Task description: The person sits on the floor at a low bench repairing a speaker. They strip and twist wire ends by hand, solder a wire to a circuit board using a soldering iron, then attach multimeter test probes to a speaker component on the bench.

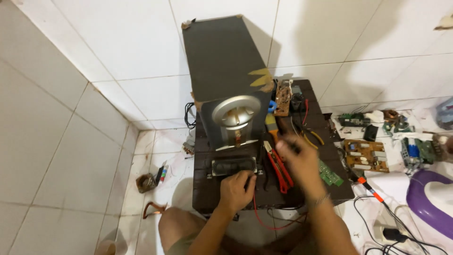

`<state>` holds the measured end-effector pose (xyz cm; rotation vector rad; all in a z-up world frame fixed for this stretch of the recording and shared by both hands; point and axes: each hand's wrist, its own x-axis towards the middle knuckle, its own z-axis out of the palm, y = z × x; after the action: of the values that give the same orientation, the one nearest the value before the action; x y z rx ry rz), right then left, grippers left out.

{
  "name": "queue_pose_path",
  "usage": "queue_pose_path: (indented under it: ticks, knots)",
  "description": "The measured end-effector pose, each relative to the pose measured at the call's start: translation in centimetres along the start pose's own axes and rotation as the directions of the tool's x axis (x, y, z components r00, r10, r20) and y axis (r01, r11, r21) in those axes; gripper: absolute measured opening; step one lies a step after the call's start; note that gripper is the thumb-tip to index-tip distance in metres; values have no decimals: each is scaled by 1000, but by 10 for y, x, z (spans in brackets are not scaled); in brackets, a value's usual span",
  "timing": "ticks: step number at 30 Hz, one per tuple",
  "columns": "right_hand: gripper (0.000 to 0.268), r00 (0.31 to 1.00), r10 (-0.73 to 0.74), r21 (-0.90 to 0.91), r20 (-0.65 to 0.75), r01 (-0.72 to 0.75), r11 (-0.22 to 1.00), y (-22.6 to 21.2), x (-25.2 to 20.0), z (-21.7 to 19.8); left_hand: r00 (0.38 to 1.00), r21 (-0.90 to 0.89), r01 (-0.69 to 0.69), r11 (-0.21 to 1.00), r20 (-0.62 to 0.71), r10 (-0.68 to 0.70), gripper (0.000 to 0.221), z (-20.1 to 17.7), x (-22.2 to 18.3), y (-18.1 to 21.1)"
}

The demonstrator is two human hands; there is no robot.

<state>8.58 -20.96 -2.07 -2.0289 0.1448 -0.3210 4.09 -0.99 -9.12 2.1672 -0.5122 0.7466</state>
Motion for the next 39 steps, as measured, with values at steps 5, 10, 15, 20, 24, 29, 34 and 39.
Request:
queue_pose_path:
  ticks: [5,10,15,20,24,29,34,39]
  knots:
    - [29,991,3,-130,-134,-21,991,20,158,-24,1000,15,-12,1000,-25,13,8,6,5,-8]
    - [38,997,3,-564,72,38,825,75,232,-4,1000,-4,1,1000,-23,-1,7,5,7,-6]
    - [39,977,89,-770,195,96,630,61,231,0,996,-2,65,998,54,-65,5,6,8,-11]
    - [38,977,-193,-913,93,162,375,120,222,16,996,19,61,998,60,-62,6,10,8,-15]
    - [35,983,-123,-911,135,172,374,113,214,18,996,8,66,998,67,-66,6,9,9,-13]
    - [50,962,-115,-960,248,260,105,142,225,27,986,47,122,991,108,-126,8,18,1,-21]
    - [27,991,-86,-931,107,130,340,159,243,50,987,9,123,992,104,-124,7,9,6,-13]
    - [24,944,-283,-963,168,219,159,160,239,42,989,1,123,992,80,-123,7,7,8,-12]
